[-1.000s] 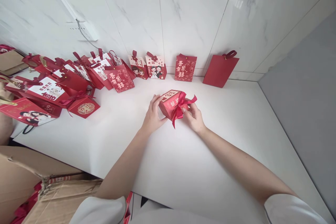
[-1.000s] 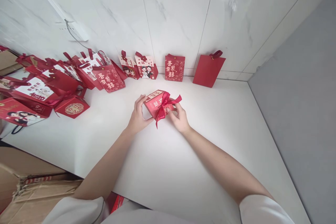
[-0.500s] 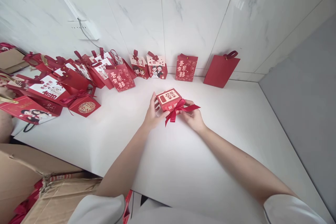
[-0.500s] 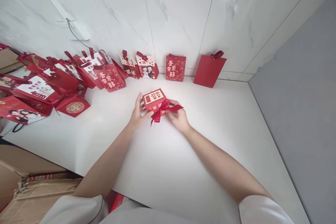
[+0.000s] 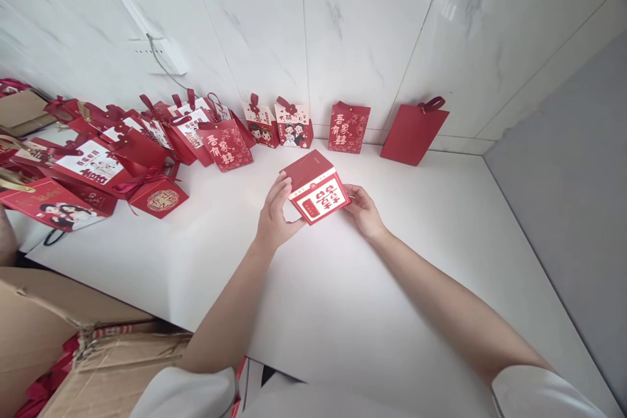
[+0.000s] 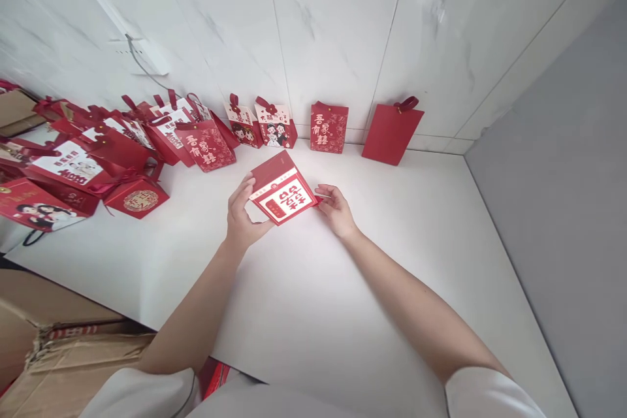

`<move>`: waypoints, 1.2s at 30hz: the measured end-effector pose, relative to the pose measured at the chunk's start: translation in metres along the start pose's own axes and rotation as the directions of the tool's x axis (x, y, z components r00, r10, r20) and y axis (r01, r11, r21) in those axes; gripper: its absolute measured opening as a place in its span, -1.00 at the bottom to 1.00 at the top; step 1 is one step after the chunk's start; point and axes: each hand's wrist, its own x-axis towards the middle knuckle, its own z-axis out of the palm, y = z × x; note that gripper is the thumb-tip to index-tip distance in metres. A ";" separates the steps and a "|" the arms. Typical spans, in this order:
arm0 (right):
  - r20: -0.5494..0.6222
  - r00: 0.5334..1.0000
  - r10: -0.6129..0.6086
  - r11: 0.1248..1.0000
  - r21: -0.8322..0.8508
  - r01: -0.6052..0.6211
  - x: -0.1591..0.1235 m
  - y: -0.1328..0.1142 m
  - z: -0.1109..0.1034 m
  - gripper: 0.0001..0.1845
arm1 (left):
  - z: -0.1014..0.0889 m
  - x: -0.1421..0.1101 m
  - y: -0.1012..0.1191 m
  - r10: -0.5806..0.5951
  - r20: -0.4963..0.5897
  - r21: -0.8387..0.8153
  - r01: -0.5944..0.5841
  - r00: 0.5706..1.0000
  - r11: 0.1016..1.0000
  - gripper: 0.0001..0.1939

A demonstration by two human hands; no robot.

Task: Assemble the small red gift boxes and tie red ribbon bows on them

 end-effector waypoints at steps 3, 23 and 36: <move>-0.006 1.000 0.008 1.000 0.023 -0.007 -0.001 -0.001 0.001 -0.57 | -0.002 0.000 -0.008 0.043 0.047 0.003 -0.043 0.998 0.999 -0.39; -0.011 0.998 0.067 0.996 0.058 -0.067 -0.003 -0.002 -0.001 -0.68 | -0.008 0.005 -0.009 -0.628 0.439 -0.083 0.726 0.642 0.683 -0.46; 0.173 0.983 0.069 0.971 0.214 -0.106 -0.003 -0.013 0.007 -0.38 | -0.013 0.010 -0.033 -0.522 0.590 -0.227 0.747 0.616 0.625 -0.13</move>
